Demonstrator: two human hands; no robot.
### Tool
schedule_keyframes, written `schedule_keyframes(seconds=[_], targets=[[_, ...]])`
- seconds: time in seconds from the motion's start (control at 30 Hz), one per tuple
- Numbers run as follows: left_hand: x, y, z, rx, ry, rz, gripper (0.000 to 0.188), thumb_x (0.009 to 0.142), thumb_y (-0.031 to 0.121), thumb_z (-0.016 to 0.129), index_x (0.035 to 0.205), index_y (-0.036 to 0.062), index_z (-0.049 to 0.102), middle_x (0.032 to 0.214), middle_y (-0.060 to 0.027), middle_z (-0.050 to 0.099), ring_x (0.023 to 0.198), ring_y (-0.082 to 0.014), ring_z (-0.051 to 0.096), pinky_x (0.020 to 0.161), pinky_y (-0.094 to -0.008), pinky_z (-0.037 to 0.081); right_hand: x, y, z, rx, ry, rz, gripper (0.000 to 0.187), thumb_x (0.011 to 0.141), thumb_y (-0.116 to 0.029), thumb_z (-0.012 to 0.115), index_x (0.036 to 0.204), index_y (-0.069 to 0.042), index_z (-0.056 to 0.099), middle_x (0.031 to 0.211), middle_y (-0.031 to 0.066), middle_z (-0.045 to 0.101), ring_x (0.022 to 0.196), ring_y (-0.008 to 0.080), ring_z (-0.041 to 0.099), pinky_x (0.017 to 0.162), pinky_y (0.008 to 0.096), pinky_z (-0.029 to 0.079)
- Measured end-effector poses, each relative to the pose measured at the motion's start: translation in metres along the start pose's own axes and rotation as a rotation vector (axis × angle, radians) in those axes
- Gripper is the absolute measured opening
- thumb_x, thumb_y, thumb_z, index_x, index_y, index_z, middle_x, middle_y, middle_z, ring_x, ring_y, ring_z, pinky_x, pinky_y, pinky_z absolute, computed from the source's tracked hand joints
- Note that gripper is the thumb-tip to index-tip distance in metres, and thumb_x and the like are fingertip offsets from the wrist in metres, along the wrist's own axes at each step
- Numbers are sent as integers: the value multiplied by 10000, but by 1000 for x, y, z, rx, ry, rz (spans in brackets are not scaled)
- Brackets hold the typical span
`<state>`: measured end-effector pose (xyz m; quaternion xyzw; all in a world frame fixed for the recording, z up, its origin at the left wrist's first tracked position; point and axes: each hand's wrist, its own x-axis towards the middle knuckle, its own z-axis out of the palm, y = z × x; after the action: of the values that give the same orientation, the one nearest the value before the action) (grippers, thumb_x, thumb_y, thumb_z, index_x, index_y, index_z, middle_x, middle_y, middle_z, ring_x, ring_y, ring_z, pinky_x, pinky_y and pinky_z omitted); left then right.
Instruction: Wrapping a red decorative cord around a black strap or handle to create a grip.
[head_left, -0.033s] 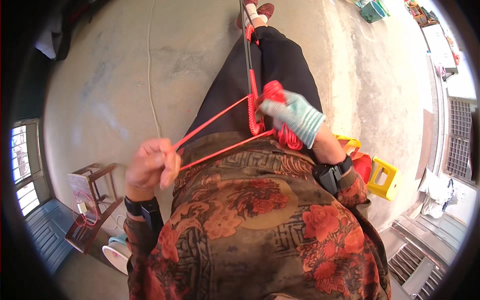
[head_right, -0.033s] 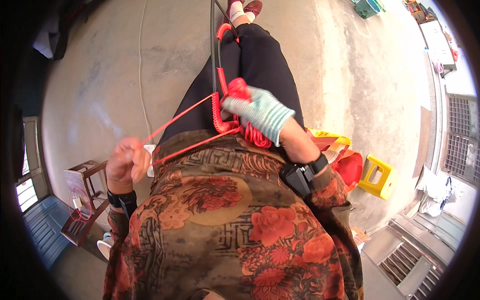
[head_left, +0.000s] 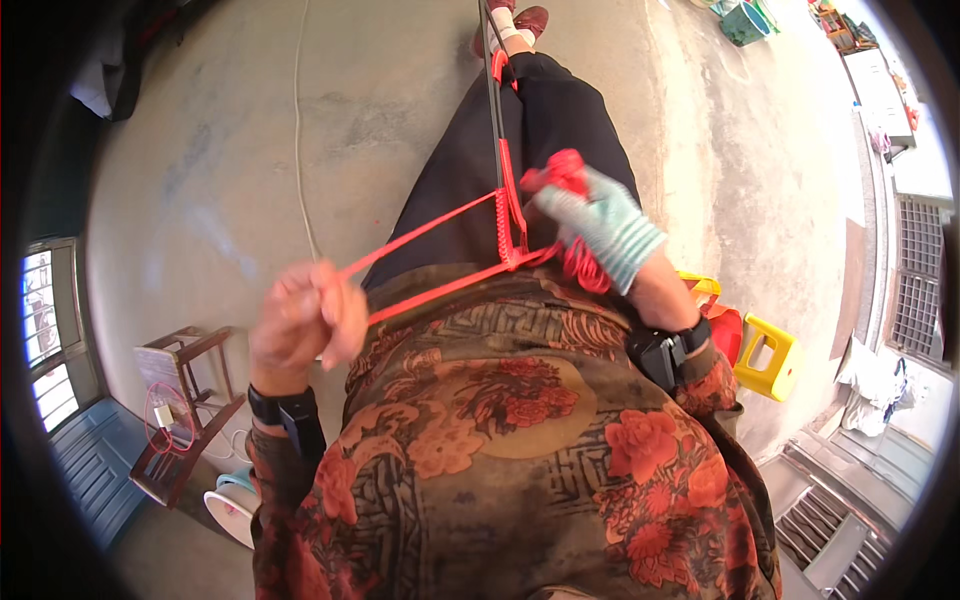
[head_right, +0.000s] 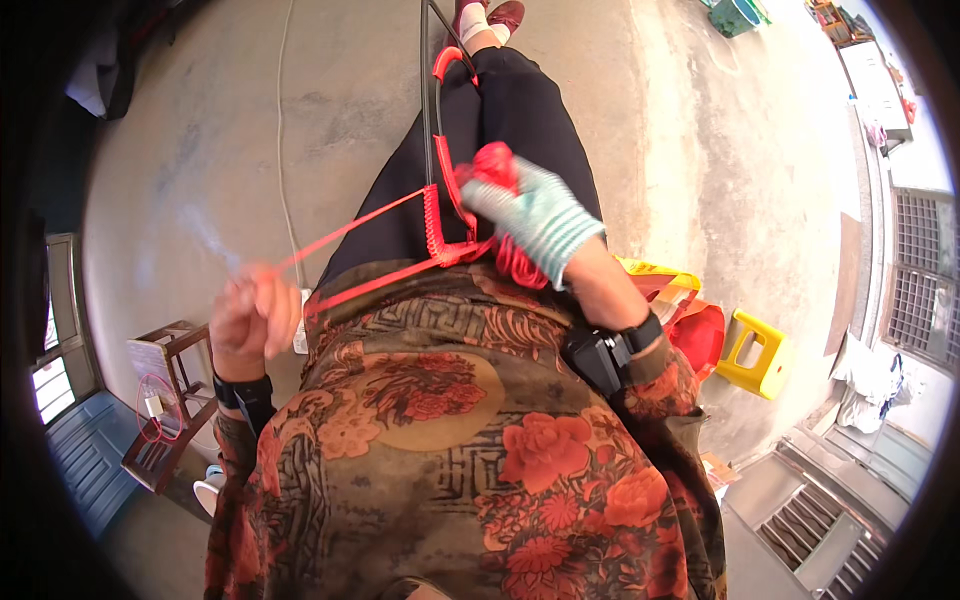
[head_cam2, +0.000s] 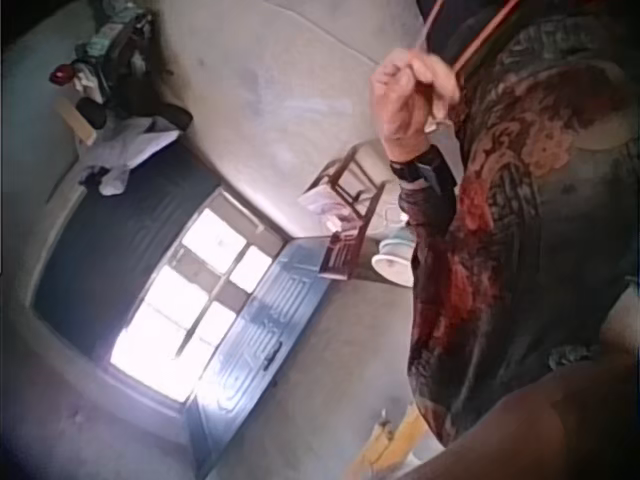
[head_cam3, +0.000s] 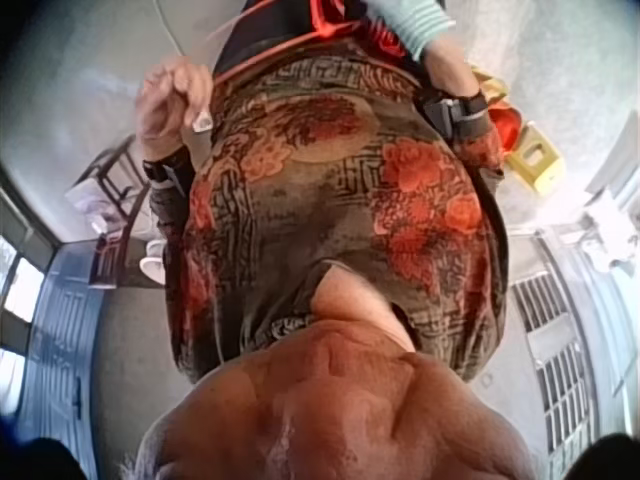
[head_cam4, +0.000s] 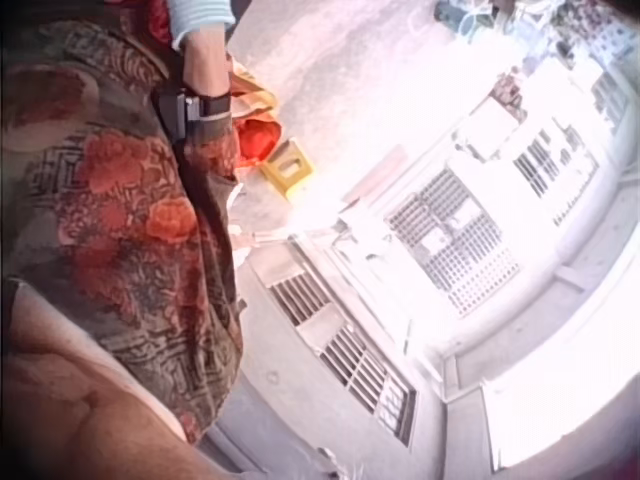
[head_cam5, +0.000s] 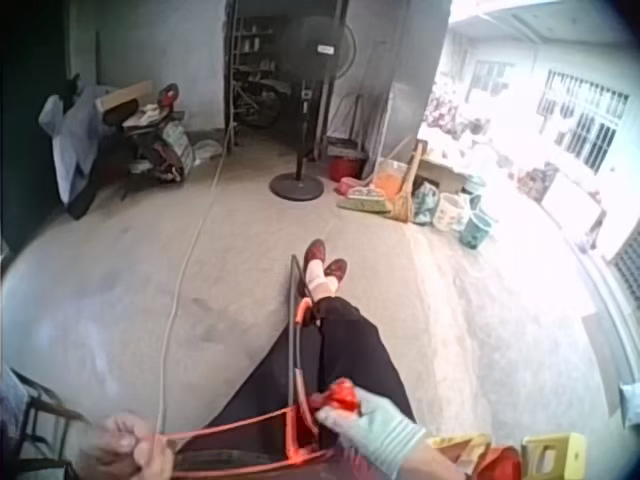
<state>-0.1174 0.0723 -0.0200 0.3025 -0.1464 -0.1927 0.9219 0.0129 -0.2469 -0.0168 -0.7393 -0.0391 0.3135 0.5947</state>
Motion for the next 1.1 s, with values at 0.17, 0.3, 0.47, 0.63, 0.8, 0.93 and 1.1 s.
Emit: schedule_keyframes(seconds=[0.17, 0.3, 0.47, 0.63, 0.8, 0.93, 1.1], targets=[[76, -19, 1, 185, 313, 111, 345, 1038, 213, 497, 1283, -12, 588, 1400, -199, 508, 1257, -307, 559, 783, -330, 580, -11, -10, -18, -129, 160, -148, 264, 905, -194, 716, 1100, -37, 633, 974, 41, 670, 849, 96, 597, 782, 287, 520], [111, -47, -10, 308, 382, -198, 376, 1021, 225, 549, 1327, 6, 559, 1305, -142, 603, 1124, -231, 638, 826, -317, 569, -9, -1, -8, -994, 114, -458, 356, 796, -345, 777, 998, -69, 678, 947, 160, 650, 882, 364, 657, 792, 437, 537], [103, -58, -17, 552, 396, -388, 311, 967, 127, 648, 1231, -22, 580, 1077, -85, 681, 881, -160, 698, 726, -277, 579, 9, -4, -4, -1206, -4, -295, 389, 776, -327, 798, 1023, -53, 674, 952, 168, 668, 893, 346, 674, 782, 431, 548], [101, -58, -23, 469, 470, -435, 353, 935, 153, 694, 1247, 19, 597, 1091, -53, 678, 861, -114, 661, 698, -251, 555, 24, -1, 11, -291, -134, -260, 430, 768, -109, 811, 1144, -6, 630, 991, 125, 715, 909, 208, 702, 822, 316, 568], [89, -29, -32, 296, 618, -224, 389, 927, 187, 716, 1274, 53, 601, 1189, -50, 662, 915, -88, 611, 609, -225, 475, 22, -4, -7, -144, 216, -360, 473, 771, -115, 841, 1181, -16, 624, 1071, 94, 714, 989, 179, 690, 889, 316, 566], [62, 21, -16, 94, 630, 111, 391, 934, 227, 710, 1280, 76, 608, 1116, -19, 667, 874, -83, 576, 614, -228, 413, 18, -31, -13, -536, 361, -698, 708, 657, -215, 909, 1258, -22, 590, 1212, 173, 654, 1148, 296, 631, 988, 367, 512], [61, 81, 45, 1, 115, 397, 483, 953, 262, 679, 1343, 37, 503, 1269, -111, 528, 1054, -163, 500, 747, -294, 492, 36, -63, 30, -1029, 65, -1054, 520, 690, -289, 860, 1103, -39, 665, 1175, 180, 636, 1120, 375, 592, 969, 408, 485]])
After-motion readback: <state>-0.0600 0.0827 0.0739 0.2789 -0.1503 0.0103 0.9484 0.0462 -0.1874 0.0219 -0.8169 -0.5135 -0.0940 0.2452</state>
